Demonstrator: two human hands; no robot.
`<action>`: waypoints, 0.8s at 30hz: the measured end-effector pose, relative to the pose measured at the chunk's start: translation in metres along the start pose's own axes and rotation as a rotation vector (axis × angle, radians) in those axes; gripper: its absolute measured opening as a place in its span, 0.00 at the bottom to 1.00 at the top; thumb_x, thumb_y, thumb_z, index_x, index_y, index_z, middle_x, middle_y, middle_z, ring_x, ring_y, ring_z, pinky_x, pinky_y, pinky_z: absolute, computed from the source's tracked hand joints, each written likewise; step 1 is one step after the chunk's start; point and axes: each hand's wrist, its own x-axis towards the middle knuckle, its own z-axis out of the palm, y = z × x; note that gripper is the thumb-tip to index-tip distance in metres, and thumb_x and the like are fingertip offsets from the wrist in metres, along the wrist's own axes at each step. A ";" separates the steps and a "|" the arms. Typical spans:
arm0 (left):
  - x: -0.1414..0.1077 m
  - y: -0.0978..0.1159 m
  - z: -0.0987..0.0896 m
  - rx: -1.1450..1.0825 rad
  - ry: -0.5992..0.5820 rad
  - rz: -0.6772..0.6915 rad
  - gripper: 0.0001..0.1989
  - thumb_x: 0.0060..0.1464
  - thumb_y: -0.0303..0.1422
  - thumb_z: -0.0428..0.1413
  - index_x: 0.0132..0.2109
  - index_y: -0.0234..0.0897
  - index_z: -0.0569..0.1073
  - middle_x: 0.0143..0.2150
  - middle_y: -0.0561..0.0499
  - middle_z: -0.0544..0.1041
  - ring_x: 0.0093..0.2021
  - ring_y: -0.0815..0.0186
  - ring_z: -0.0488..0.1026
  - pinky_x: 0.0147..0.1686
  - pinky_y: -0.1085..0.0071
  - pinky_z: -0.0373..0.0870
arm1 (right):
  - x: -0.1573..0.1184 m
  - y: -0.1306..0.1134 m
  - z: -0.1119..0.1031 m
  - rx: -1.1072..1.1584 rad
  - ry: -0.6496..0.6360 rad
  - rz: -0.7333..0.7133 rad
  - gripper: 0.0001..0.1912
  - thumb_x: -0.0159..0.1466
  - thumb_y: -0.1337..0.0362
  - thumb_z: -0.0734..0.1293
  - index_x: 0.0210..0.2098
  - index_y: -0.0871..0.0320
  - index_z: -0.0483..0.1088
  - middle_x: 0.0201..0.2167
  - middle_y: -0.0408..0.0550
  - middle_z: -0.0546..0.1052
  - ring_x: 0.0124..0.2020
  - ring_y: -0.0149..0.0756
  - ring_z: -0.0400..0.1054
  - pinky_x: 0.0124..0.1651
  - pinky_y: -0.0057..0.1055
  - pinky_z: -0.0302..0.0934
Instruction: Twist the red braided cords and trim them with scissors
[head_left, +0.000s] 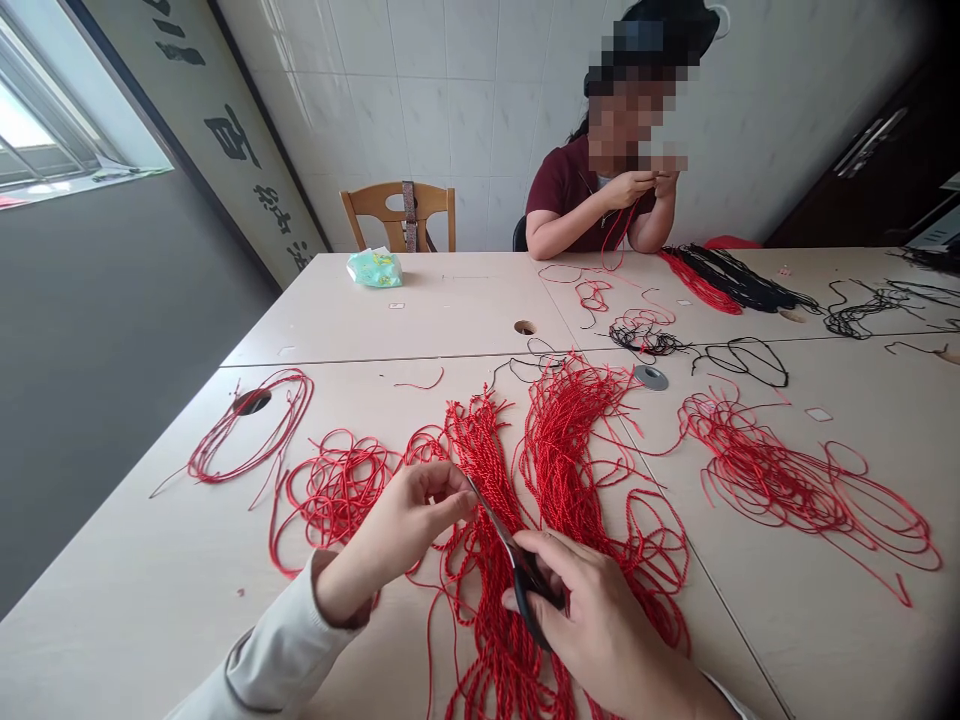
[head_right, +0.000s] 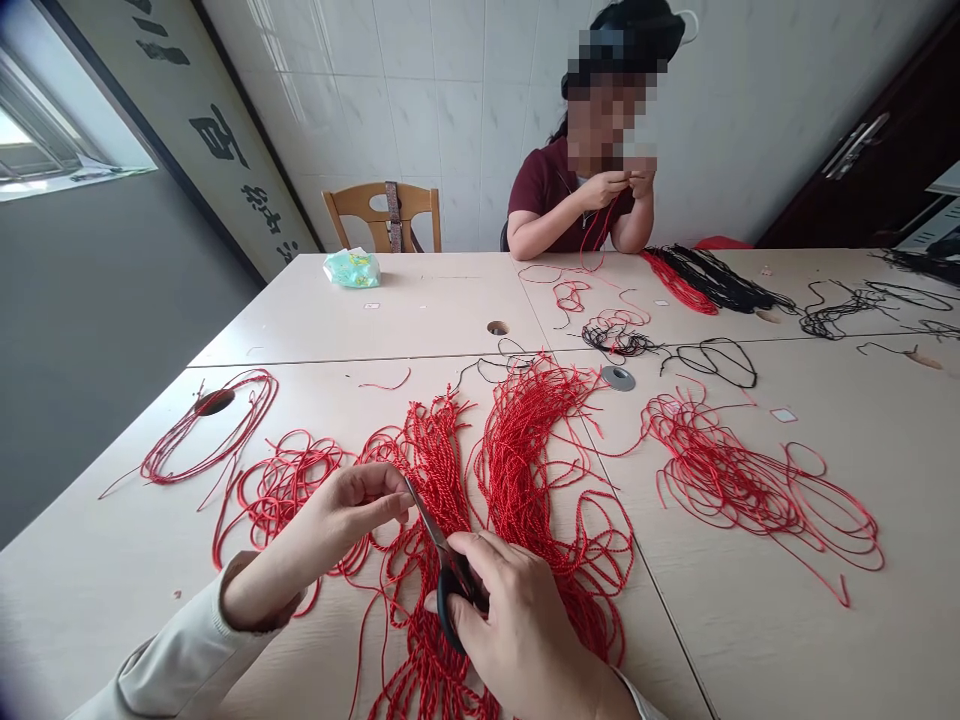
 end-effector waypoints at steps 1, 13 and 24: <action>-0.001 0.000 0.000 -0.006 0.004 0.007 0.09 0.52 0.36 0.57 0.28 0.35 0.71 0.23 0.56 0.67 0.23 0.72 0.59 0.24 0.75 0.55 | 0.000 -0.003 -0.002 0.008 -0.013 0.012 0.14 0.61 0.67 0.66 0.48 0.56 0.70 0.36 0.46 0.77 0.35 0.37 0.71 0.40 0.31 0.64; -0.010 0.001 0.009 0.033 -0.081 0.019 0.12 0.54 0.39 0.56 0.31 0.34 0.74 0.26 0.51 0.73 0.26 0.69 0.64 0.27 0.74 0.59 | 0.000 -0.011 -0.008 -0.030 -0.012 -0.041 0.16 0.61 0.61 0.67 0.48 0.58 0.69 0.40 0.51 0.75 0.42 0.42 0.69 0.48 0.37 0.63; -0.007 0.001 0.008 0.033 -0.087 -0.060 0.11 0.54 0.37 0.56 0.29 0.34 0.72 0.20 0.58 0.63 0.20 0.74 0.54 0.20 0.77 0.52 | -0.001 0.000 0.001 -0.144 0.004 -0.075 0.16 0.61 0.65 0.67 0.49 0.58 0.69 0.41 0.51 0.75 0.42 0.44 0.69 0.47 0.40 0.62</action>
